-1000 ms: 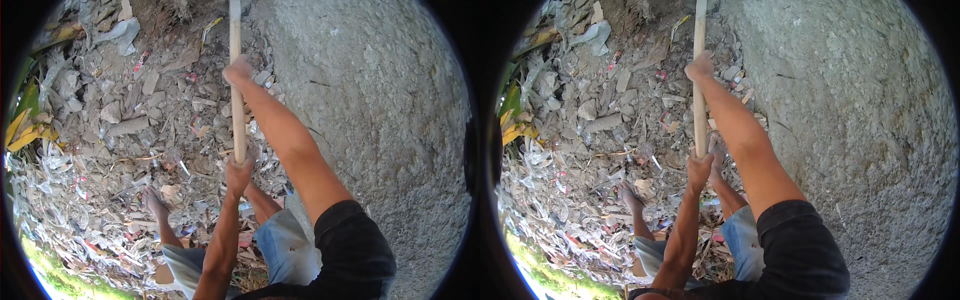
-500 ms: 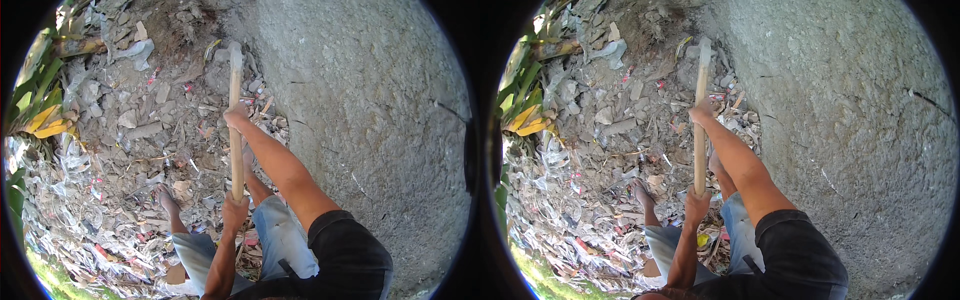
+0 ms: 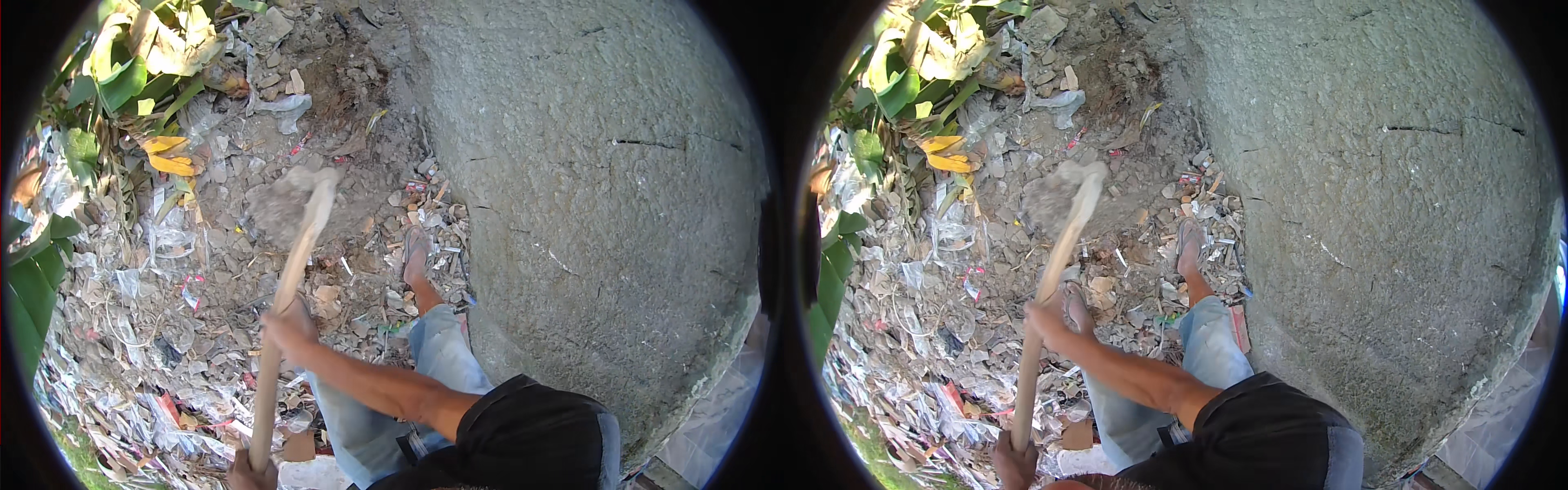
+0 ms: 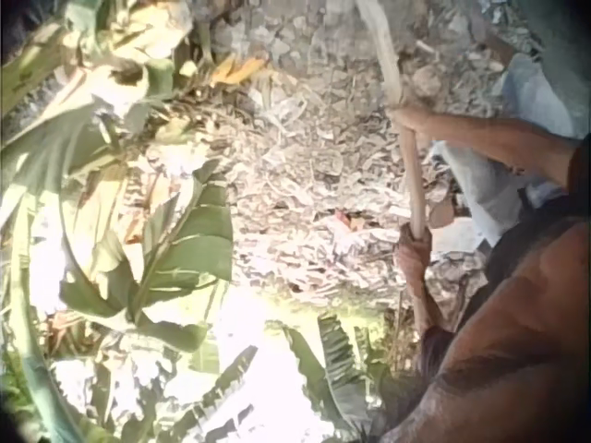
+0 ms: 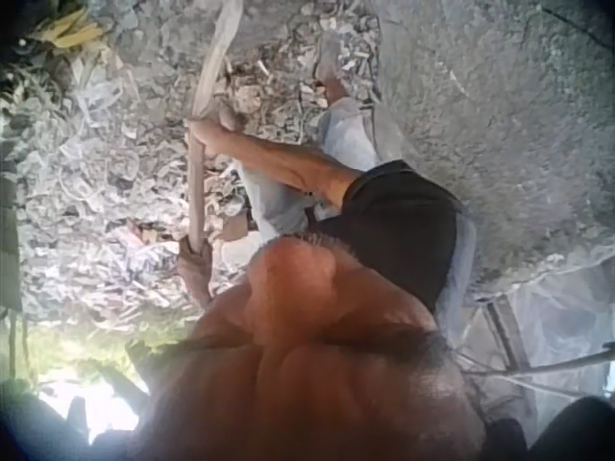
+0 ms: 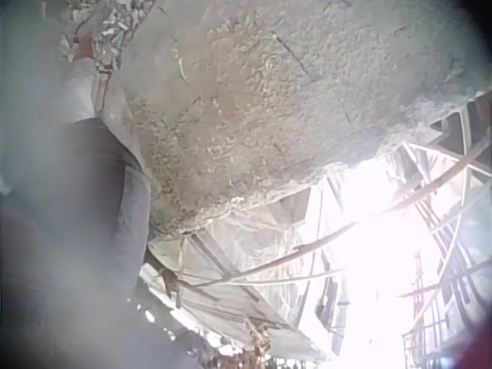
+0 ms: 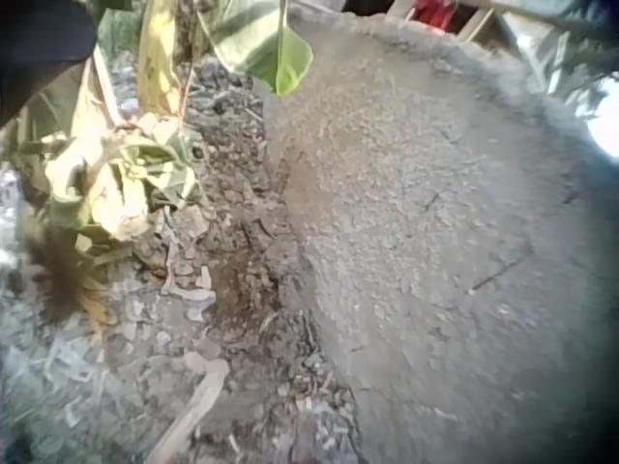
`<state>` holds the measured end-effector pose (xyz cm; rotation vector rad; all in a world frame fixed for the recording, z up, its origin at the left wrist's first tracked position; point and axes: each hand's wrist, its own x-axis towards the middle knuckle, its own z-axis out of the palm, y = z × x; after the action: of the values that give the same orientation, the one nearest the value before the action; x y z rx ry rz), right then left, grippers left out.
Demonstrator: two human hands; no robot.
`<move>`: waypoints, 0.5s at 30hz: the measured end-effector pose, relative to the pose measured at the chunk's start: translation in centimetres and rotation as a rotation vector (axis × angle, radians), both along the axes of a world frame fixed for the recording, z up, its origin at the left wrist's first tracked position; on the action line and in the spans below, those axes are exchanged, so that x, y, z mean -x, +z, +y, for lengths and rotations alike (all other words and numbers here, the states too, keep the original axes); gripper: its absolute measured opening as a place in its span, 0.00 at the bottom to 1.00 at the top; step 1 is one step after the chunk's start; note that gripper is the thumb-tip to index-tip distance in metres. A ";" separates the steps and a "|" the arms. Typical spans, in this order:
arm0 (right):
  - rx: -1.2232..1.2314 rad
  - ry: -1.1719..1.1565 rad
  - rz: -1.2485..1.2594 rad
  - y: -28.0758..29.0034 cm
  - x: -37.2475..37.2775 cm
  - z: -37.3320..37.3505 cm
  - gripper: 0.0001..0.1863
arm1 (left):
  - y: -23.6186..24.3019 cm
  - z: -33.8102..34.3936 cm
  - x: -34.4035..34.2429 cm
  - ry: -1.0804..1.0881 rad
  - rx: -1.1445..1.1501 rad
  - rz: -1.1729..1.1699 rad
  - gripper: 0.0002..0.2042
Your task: The person digs the ground with a hoe, picks up a sandal and places it on a concrete ledge, and clears debris by hand before resuming digging with the hoe.
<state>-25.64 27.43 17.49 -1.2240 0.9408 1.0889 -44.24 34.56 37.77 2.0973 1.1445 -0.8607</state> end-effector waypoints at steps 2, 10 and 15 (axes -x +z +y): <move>-0.174 0.033 -0.066 4.2 9.1 4.0 0.19 | 6.6 0.1 5.2 0.033 0.022 0.076 0.13; -0.356 0.117 -0.267 7.3 4.4 -1.8 0.27 | -3.9 -11.6 11.2 0.412 -0.073 -0.160 0.14; 0.195 0.181 -0.675 0.3 -14.2 -14.8 0.23 | -19.2 -22.9 -4.6 0.205 0.258 -0.411 0.16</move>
<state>-11.46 12.61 17.77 -1.7154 0.4233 0.6438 -39.59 11.63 18.57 1.7984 0.9496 -0.4267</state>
